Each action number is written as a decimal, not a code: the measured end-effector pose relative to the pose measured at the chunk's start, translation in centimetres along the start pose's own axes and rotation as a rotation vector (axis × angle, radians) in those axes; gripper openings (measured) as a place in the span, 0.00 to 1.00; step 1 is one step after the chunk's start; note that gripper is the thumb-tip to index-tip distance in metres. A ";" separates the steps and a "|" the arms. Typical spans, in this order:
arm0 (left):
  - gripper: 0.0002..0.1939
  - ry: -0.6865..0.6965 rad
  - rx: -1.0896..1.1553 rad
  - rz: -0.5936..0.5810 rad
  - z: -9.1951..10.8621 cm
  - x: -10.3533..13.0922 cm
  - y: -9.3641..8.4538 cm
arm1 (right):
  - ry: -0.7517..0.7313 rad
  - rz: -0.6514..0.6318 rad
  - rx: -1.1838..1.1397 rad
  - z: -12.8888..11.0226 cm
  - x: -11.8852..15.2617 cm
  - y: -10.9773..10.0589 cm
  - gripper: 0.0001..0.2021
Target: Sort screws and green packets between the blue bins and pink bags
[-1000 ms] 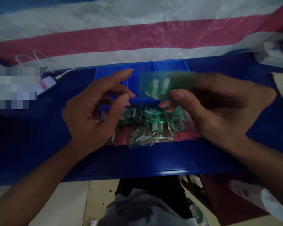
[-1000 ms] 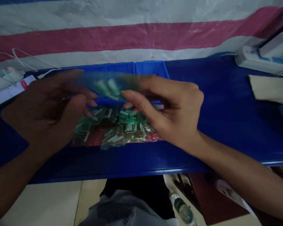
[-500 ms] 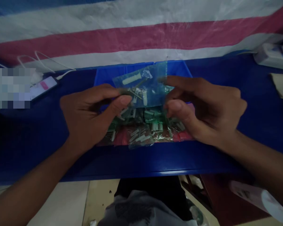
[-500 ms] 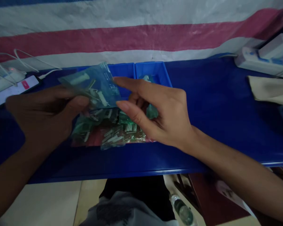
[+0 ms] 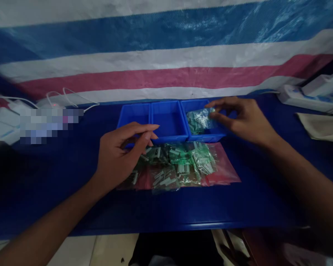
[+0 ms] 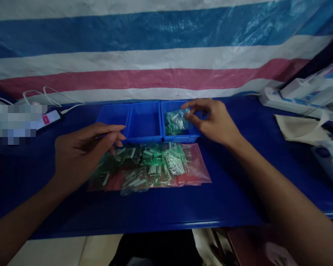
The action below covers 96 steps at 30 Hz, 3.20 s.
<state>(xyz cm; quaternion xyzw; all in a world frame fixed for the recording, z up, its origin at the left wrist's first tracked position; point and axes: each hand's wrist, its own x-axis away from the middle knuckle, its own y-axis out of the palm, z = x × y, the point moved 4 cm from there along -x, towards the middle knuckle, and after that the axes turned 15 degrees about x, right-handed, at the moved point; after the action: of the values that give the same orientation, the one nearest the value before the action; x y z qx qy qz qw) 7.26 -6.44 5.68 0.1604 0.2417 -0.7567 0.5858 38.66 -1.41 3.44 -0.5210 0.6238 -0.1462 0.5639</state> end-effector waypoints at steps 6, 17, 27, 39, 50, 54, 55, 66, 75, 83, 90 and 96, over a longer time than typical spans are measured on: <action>0.08 0.006 -0.014 -0.002 0.2 -0.1 -0.1 | -0.089 -0.030 0.191 -0.7 0.5 0.5 0.13; 0.10 0.046 -0.130 -0.035 0.2 0.1 -0.4 | -0.419 -0.217 0.294 -4.4 2.1 0.4 0.29; 0.08 0.024 -0.195 -0.022 0.3 -0.1 -0.2 | -0.549 -0.254 -0.110 -7.8 2.1 -1.8 0.20; 0.24 0.542 -0.458 -0.208 1.5 0.5 1.0 | -0.028 -0.093 -0.590 -8.1 2.2 -1.7 0.07; 0.07 0.286 -0.190 -0.145 2.1 1.0 1.1 | -0.003 -0.138 -0.827 -11.5 4.0 -0.2 0.14; 0.11 0.103 -0.025 -0.030 1.8 1.4 1.7 | 0.106 -0.066 -0.612 -11.2 4.3 -0.3 0.04; 0.14 0.104 -0.002 -0.023 1.9 1.3 1.7 | 0.137 -0.059 -0.619 -11.1 4.3 -0.3 0.03; 0.19 0.706 -0.325 -0.231 1.8 0.7 1.0 | 0.130 -0.293 -0.882 -11.5 4.4 -0.4 0.15; 0.08 -0.148 0.186 0.035 1.0 0.6 0.9 | -0.336 0.147 -0.117 -11.8 4.7 -1.3 0.24; 0.24 -0.223 0.347 0.004 0.3 0.6 0.9 | -0.192 0.327 -0.034 -8.6 2.4 -1.9 0.19; 0.19 -0.208 0.319 0.072 -0.3 0.0 0.0 | -0.037 0.097 0.138 0.4 0.6 0.7 0.12; 0.19 -0.217 0.250 0.104 -0.3 0.3 -0.3 | -0.176 0.149 0.258 -1.8 1.0 0.3 0.13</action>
<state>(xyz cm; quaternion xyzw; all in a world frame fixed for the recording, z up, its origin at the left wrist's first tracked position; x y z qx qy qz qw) 6.91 -6.47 5.32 0.1616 0.0721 -0.7624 0.6224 37.18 -2.85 3.24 -0.4073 0.5849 -0.1368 0.6879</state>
